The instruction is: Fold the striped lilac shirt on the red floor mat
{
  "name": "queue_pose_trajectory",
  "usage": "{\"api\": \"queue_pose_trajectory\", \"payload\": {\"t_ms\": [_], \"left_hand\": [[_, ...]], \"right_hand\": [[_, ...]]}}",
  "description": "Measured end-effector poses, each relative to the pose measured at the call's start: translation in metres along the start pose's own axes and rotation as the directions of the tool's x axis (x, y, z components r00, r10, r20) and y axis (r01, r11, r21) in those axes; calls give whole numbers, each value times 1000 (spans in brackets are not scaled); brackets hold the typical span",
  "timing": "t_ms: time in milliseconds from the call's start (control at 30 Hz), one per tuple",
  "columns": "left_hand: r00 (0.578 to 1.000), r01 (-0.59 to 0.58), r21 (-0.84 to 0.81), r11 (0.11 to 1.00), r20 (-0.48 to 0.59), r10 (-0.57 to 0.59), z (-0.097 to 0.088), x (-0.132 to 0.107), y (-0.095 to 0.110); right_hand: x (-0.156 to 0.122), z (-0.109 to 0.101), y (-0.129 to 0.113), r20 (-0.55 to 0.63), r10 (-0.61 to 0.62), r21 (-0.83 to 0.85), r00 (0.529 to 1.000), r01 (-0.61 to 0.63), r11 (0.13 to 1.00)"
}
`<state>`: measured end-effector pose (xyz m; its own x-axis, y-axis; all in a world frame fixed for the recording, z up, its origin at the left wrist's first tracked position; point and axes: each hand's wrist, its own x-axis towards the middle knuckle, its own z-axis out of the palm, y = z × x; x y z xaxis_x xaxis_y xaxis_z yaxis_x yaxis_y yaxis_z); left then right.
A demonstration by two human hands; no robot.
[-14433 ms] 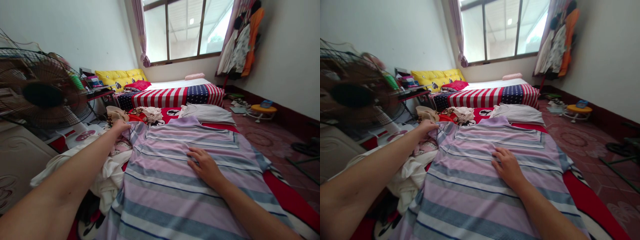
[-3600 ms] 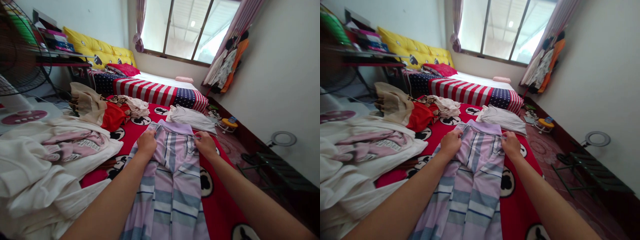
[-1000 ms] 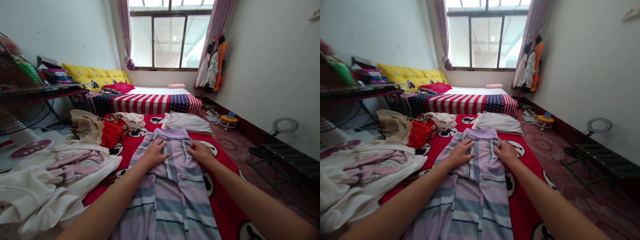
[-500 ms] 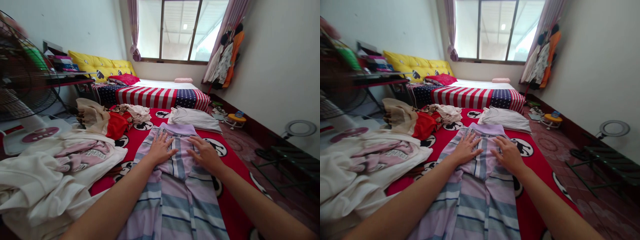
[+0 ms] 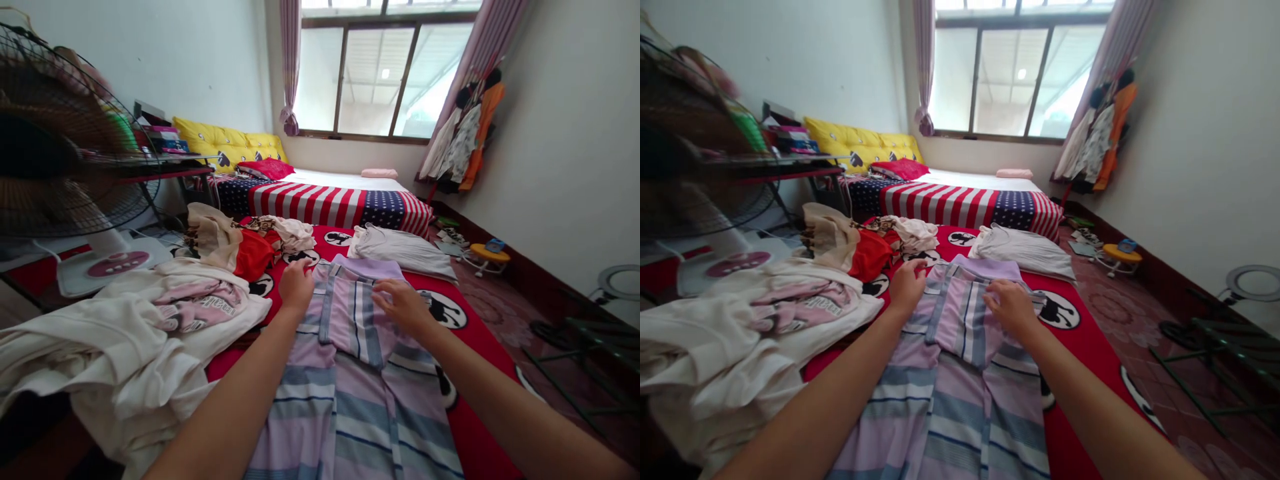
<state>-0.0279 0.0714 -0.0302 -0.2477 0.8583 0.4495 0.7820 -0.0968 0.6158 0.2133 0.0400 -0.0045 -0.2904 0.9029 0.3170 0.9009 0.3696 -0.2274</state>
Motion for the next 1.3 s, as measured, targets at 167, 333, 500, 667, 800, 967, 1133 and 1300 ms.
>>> {"api": "queue_pose_trajectory", "payload": {"t_ms": [167,333,500,667,800,967,1133,1300], "left_hand": [[992,90,124,988,77,-100,-5,4,-27],[986,26,220,975,156,-61,-3,1,-24],[982,9,296,955,178,-65,-4,0,-19],[973,26,294,955,211,-92,-3,1,-19],[975,94,289,953,167,-147,-6,1,-20],[978,143,332,933,98,-184,-8,1,-24],[999,52,247,968,-2,-54,-6,3,-24],[937,-306,-125,944,136,321,2,4,-19]], "right_hand": [[54,19,-34,-83,-29,209,996,46,977],[119,51,-62,-39,29,198,999,-20,980],[152,77,-70,44,42,150,998,-48,988],[156,79,-63,83,69,154,994,-81,985],[155,82,-61,-3,99,228,995,-95,969],[154,103,-62,-19,119,348,993,-105,932],[138,92,-61,-7,93,476,996,-78,876],[65,45,-50,-106,-19,444,994,65,894]]}}
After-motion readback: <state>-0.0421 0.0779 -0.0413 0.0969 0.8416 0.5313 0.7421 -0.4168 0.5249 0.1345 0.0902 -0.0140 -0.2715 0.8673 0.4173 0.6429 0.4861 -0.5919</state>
